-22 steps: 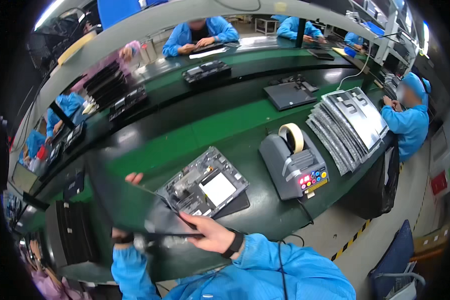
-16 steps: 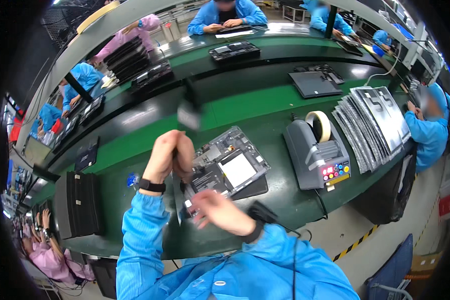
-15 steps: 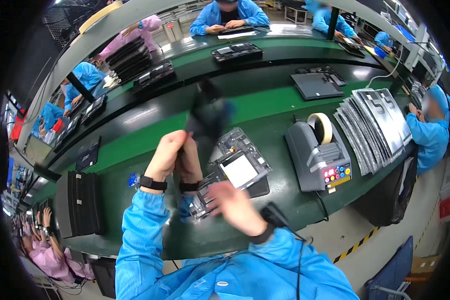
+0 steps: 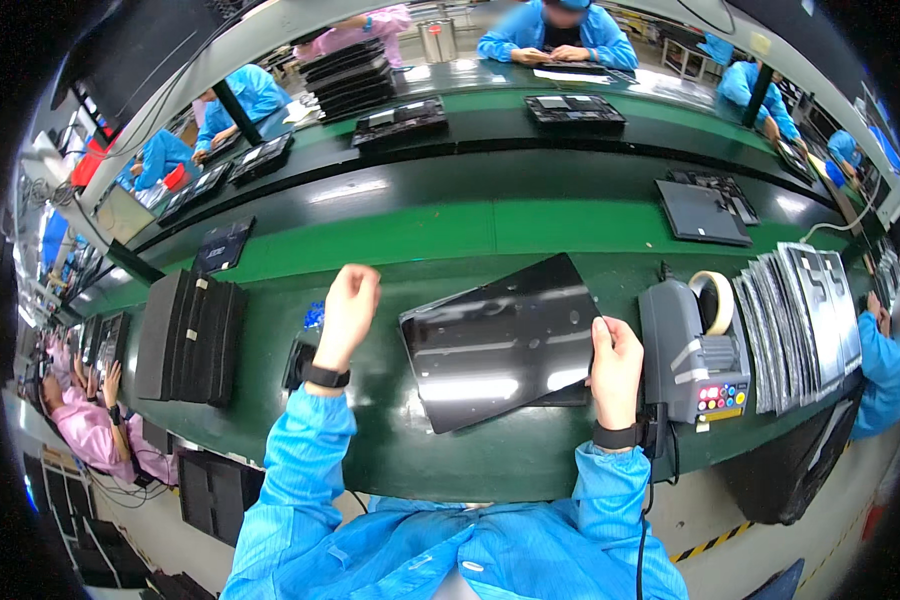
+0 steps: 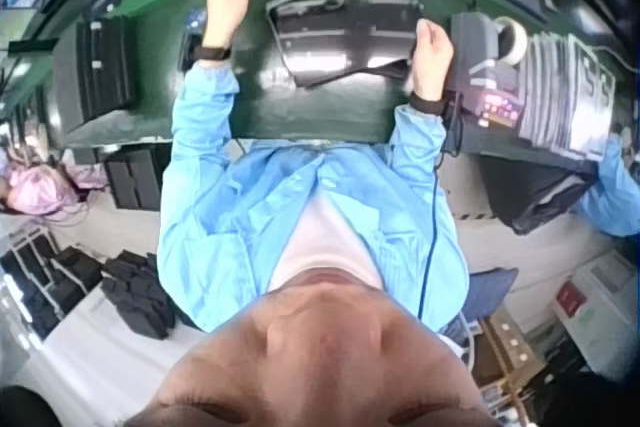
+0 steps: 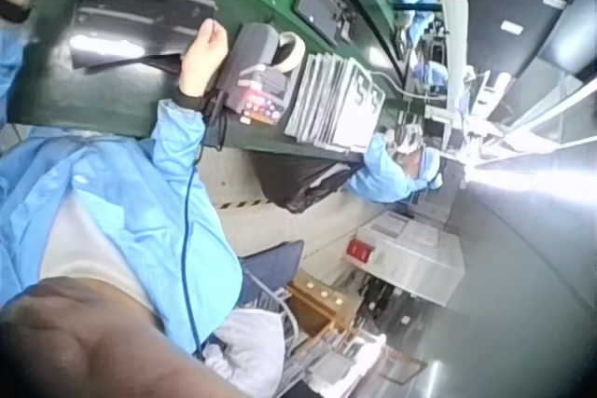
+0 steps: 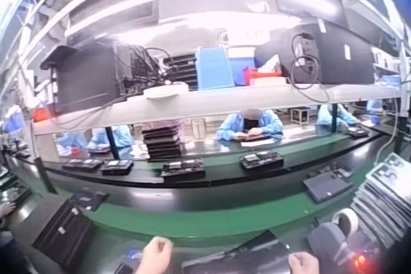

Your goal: Assembling internal components and screen of a tablet computer on a production line.

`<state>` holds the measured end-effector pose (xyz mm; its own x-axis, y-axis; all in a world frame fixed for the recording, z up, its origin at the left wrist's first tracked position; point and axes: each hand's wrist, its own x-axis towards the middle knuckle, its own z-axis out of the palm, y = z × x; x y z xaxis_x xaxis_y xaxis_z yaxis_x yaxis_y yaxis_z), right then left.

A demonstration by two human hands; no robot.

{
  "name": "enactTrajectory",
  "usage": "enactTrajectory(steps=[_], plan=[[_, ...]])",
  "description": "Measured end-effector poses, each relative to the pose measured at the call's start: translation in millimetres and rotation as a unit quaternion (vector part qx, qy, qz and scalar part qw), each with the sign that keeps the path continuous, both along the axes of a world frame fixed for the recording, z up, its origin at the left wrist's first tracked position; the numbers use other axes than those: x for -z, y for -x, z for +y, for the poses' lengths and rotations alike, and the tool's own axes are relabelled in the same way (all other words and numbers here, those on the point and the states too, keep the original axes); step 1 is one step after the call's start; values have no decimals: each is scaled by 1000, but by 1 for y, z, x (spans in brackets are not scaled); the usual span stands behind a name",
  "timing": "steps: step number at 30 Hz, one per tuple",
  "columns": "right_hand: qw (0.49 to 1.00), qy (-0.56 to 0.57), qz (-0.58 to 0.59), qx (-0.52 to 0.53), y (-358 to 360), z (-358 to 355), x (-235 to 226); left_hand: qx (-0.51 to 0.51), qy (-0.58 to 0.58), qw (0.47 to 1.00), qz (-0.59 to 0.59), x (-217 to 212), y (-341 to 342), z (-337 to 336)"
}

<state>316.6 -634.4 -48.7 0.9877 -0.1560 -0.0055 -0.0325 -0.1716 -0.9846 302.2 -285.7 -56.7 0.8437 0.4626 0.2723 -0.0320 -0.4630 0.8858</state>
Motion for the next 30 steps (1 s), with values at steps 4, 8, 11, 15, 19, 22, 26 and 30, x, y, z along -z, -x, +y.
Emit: enactTrajectory(steps=[4, 8, 11, 15, 19, 22, 26, 30], plan=[[1000, -13, 11, -3, -7, 12, 7, 52, 152, 959, 233, -2, 59, -9], [1000, 3, 9, 0, -11, 18, 11, 113, 187, 936, 277, 8, 77, -37], [998, 57, -1, -9, -11, 20, 8, 117, 171, 943, 260, 17, 75, -49], [996, 89, -20, -8, -15, 10, 13, 135, 175, 945, 242, 25, 74, -50], [966, 243, -88, -2, -11, 14, 2, 137, 194, 944, 229, 28, 74, -49], [961, 267, -78, -13, -11, 12, 5, 139, 182, 948, 223, 30, 74, -49], [973, 196, -114, -32, -20, 0, 27, 137, 180, 950, 214, 31, 74, -49], [978, 181, -89, -53, -20, -1, 29, 136, 198, 946, 218, 32, 74, -49]])
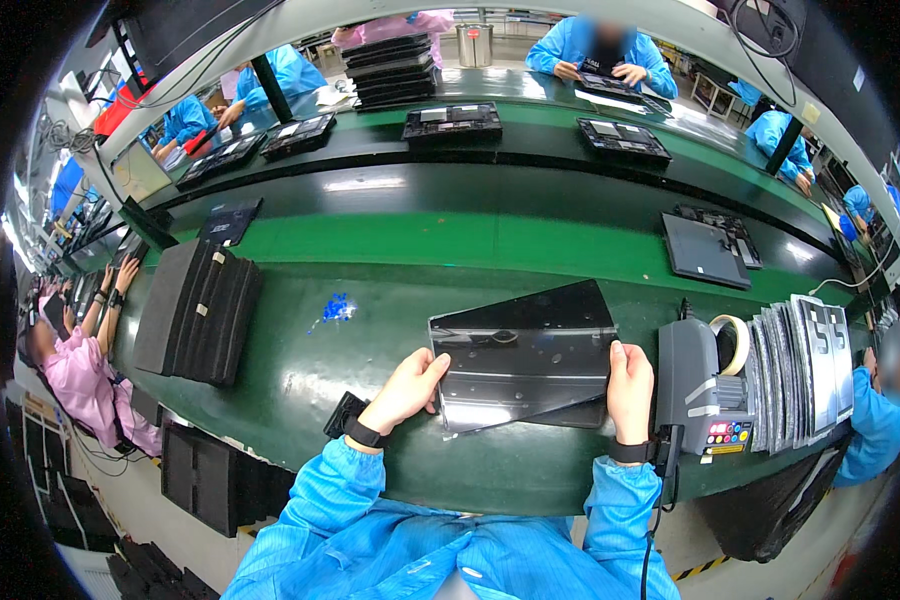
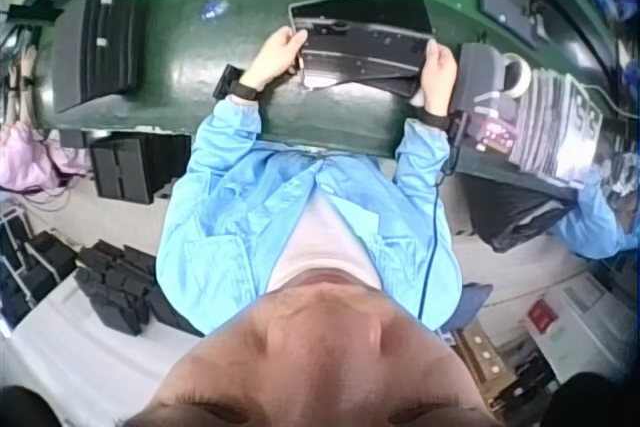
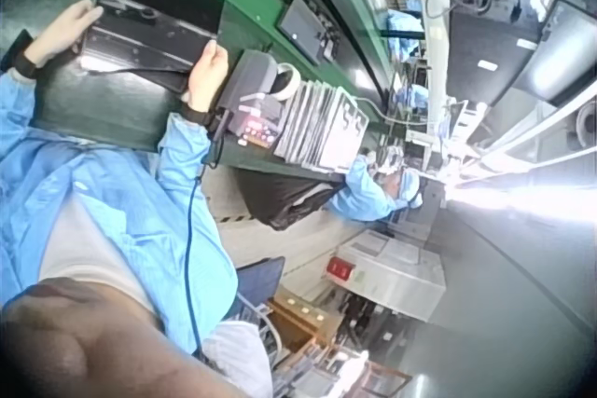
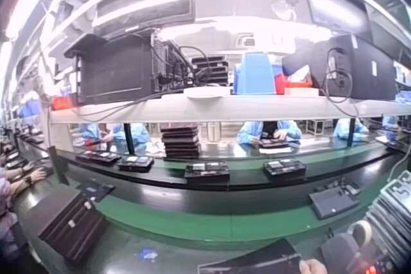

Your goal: Assembling internal components and screen of a tablet computer on a production line.

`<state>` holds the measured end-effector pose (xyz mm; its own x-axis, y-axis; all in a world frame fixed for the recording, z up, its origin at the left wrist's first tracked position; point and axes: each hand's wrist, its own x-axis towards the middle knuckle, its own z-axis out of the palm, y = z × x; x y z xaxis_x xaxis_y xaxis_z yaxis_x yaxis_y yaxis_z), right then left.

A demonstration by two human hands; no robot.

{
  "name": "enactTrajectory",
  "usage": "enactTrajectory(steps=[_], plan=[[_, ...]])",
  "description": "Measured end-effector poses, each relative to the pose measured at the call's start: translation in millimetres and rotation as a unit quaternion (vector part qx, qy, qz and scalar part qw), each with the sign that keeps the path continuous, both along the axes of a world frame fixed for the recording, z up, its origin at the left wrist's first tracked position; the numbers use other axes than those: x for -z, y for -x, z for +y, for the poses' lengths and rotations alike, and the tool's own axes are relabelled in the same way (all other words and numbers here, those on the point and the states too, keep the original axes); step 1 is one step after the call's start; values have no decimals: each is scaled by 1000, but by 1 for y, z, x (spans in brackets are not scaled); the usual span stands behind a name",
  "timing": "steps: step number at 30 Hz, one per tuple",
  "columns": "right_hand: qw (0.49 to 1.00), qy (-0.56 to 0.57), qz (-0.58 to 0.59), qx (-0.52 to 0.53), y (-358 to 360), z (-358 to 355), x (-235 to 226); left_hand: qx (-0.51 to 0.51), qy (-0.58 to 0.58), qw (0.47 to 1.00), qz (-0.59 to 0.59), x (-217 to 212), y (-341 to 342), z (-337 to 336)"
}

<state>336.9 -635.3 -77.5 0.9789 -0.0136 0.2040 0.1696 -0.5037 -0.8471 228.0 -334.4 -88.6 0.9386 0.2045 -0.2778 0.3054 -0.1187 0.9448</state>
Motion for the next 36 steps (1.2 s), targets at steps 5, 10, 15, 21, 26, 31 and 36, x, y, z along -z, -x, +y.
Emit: enactTrajectory(steps=[5, 10, 15, 21, 26, 31, 36], plan=[[1000, -15, -6, -2, 3, 5, -4, -3, 11, 1000, -1, 1, 0, -1], [1000, -18, -4, -2, 2, 4, -4, -5, 3, 1000, -11, -1, 2, -1], [1000, -22, 10, -6, 2, 2, -4, -10, 10, 1000, 0, 0, 1, -1], [1000, -23, -1, -3, 1, 3, 1, -16, 4, 1000, -3, -5, 1, -4], [999, -26, 18, -10, 2, 2, -1, -22, 14, 1000, -13, -2, 1, -4], [1000, -15, 27, -3, 3, 2, -5, -15, 5, 1000, -8, -6, 0, -5], [995, 82, -31, 37, 11, 20, -13, -24, -11, 999, -19, 5, 0, -2]])
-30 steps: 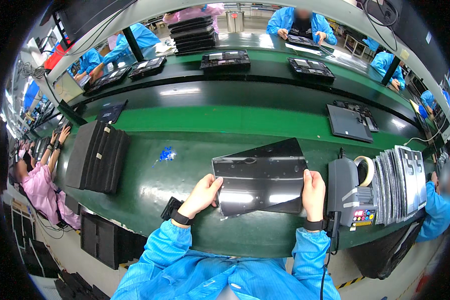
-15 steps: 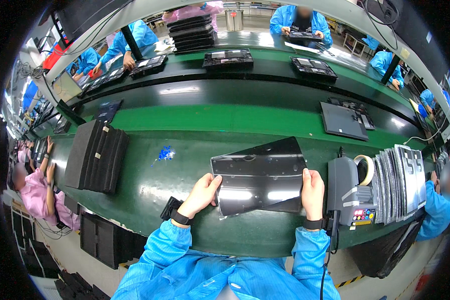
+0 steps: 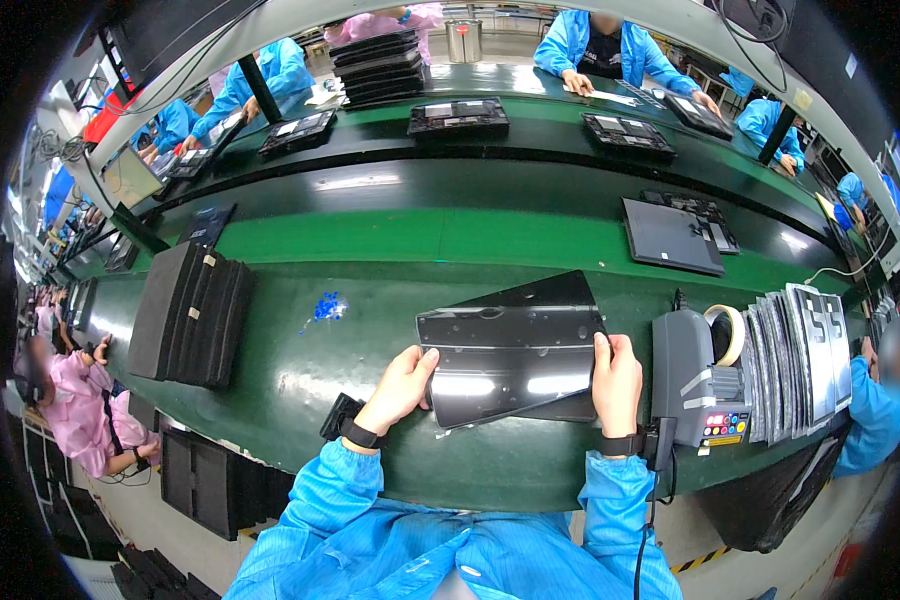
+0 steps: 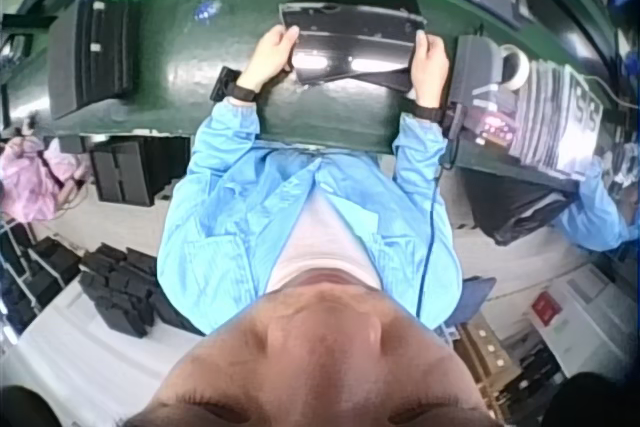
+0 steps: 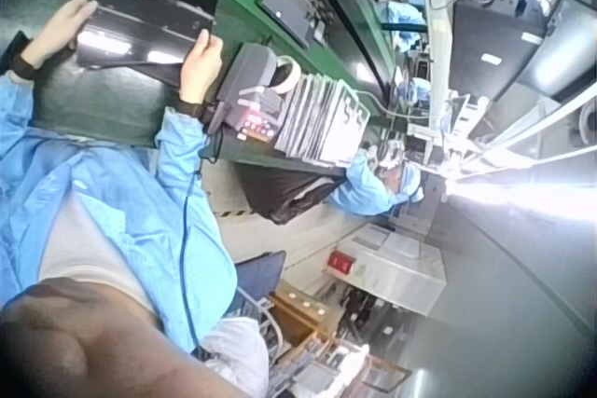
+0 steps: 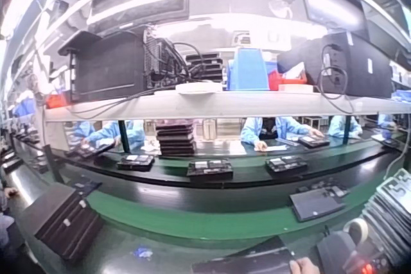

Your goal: Assembling internal components and screen of a tablet computer on a production line.

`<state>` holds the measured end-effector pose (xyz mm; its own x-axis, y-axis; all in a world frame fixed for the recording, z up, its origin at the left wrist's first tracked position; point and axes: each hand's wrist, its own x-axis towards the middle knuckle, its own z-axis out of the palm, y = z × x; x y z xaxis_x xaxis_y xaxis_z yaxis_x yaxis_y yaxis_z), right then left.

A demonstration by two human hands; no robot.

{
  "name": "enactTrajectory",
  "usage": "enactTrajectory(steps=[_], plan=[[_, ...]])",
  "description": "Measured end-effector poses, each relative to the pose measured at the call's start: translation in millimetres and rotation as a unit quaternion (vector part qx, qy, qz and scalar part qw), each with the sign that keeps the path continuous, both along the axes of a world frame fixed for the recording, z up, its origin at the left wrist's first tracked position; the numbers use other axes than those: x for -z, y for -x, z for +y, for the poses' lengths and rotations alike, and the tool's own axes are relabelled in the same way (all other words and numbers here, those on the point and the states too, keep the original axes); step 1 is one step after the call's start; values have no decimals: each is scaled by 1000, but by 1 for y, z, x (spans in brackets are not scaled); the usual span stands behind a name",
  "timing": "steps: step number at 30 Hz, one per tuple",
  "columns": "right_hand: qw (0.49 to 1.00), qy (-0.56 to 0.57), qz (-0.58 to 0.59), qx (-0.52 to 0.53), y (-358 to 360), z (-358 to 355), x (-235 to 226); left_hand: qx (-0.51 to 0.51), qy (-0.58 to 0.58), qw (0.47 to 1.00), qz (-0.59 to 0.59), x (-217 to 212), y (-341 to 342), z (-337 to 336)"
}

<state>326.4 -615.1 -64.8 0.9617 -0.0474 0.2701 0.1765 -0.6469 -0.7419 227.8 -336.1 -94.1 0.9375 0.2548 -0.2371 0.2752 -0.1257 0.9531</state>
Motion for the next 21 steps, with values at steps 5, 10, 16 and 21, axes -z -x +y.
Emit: enactTrajectory(steps=[5, 10, 16, 21], plan=[[966, 152, -194, 79, -6, -3, 2, 10, 9, 999, 30, -12, -2, 4], [982, 159, -105, -8, -12, -1, 3, 14, 93, 995, -43, -18, 2, 2], [992, -89, -61, -70, -14, -4, -14, 20, 86, 981, -171, -19, 21, -1], [899, -399, 28, -177, 15, -8, -38, 1, 124, 965, -232, -66, 41, -9]])
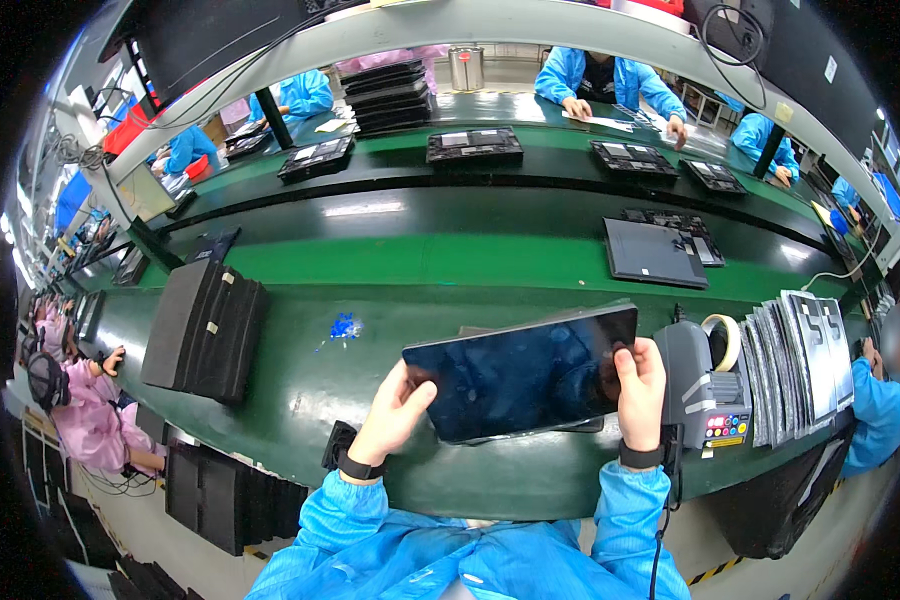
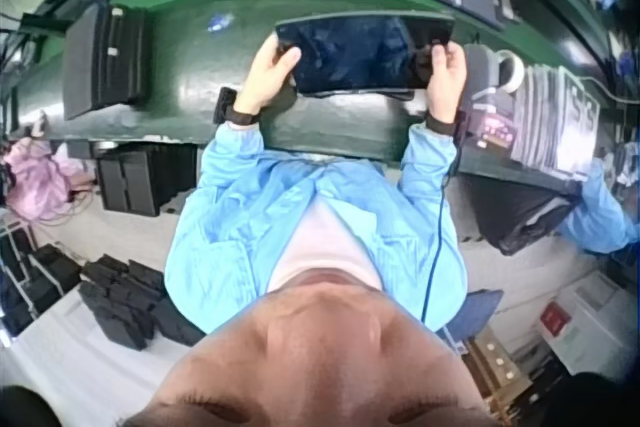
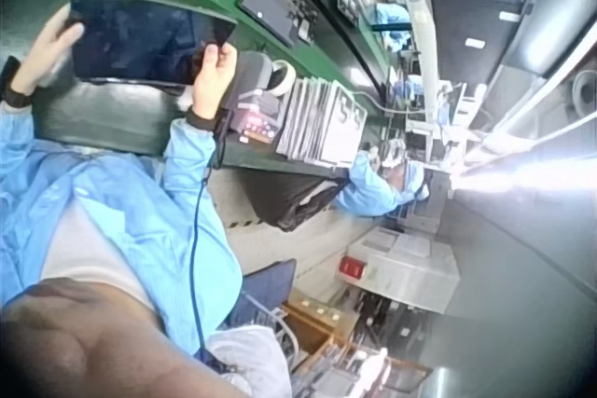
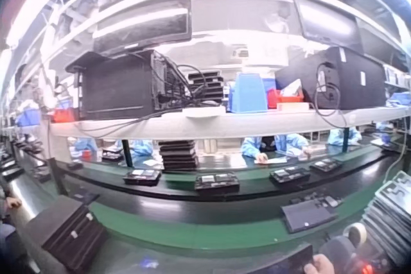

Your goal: Assembling internal components and screen of a tablet computer on a production line.

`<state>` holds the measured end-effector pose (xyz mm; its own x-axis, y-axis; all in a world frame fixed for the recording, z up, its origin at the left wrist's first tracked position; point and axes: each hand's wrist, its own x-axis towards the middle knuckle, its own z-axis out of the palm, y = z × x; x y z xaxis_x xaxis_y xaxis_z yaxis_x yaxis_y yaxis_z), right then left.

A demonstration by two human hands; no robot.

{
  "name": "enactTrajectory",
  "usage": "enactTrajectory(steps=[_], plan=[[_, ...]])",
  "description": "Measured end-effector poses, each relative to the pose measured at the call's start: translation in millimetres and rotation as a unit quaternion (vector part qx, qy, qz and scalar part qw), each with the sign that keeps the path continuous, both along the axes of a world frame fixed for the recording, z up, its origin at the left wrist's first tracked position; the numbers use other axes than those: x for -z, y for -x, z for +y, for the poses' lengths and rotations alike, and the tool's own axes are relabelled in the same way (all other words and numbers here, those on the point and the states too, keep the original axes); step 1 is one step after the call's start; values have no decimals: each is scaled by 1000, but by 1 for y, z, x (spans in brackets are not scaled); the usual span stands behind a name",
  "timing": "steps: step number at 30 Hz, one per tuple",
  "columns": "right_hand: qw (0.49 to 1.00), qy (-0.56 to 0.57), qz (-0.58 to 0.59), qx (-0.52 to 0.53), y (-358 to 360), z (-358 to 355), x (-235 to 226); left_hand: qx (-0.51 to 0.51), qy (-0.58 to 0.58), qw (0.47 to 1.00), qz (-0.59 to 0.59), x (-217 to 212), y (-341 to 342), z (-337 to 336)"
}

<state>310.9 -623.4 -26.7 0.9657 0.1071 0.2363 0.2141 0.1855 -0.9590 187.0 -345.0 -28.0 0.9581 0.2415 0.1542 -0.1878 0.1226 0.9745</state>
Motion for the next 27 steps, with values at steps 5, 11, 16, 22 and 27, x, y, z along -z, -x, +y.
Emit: enactTrajectory(steps=[5, 11, 16, 22, 27], plan=[[1000, -21, -7, 1, 26, 11, 2, -139, 15, 990, -36, -6, 0, -3], [996, 50, 52, 47, 35, -8, 12, -221, -124, 966, -50, -38, -3, -21], [920, 196, -127, 316, 94, -21, -7, -258, -29, 963, -70, -35, 18, -7], [898, -102, 163, 397, 104, -114, 38, -208, -8, 972, -108, -33, 1, -24], [907, 18, 87, 411, 105, -119, 30, -159, -59, 983, -74, -18, 8, -30]])
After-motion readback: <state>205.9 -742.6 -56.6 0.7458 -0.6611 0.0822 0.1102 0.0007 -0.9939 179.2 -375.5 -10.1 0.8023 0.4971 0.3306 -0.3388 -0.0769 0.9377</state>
